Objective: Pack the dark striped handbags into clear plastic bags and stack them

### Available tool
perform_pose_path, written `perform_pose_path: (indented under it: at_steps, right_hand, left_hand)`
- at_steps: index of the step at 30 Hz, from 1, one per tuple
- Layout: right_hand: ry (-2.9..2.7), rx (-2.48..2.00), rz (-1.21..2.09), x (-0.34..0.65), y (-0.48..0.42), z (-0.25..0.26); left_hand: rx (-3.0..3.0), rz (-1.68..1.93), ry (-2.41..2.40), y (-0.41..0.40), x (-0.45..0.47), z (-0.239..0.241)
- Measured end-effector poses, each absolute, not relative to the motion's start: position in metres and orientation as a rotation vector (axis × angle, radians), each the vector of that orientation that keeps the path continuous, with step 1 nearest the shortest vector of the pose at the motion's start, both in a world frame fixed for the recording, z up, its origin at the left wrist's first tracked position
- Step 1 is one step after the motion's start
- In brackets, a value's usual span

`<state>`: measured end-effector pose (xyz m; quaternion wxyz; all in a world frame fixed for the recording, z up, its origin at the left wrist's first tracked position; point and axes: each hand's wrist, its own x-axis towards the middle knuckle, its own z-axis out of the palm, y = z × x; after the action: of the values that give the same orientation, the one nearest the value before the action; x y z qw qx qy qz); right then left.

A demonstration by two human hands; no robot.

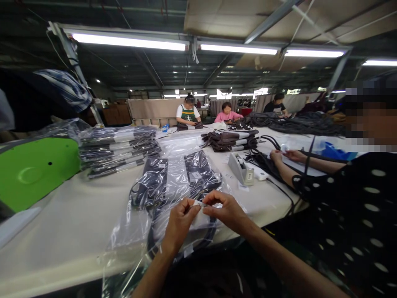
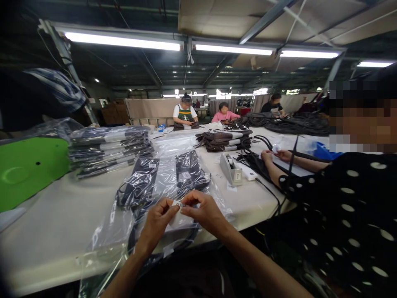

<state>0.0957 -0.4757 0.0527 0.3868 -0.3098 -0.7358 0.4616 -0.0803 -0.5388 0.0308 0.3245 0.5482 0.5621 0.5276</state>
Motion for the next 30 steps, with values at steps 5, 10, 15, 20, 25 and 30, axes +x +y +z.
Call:
perform_pose_path:
  at_steps: [5,10,15,20,25,30]
  right_hand:
    - [-1.842,-0.828,1.311,0.107,-0.469,0.057]
    - [-1.915,-0.876,1.286,0.108,-0.465,0.059]
    - [-2.045,-0.917,1.069,0.101,-0.463,0.058]
    - [-2.185,-0.836,0.701,0.091,-0.453,0.053]
    - [-2.018,-0.773,0.276,0.093,-0.435,0.066]
    - [-1.994,-0.853,0.77,0.072,-0.465,0.093]
  left_hand:
    - [1.556,1.374,1.483,-0.533,-0.072,0.03]
    - [1.604,1.366,1.465,-0.531,-0.071,0.033]
    - [1.563,1.367,1.51,-0.527,-0.074,0.03]
    - [1.535,1.365,1.63,-0.524,-0.083,0.02]
    - [1.544,1.25,1.789,-0.52,-0.095,0.01]
    - [1.82,0.984,1.938,-0.508,-0.099,0.002]
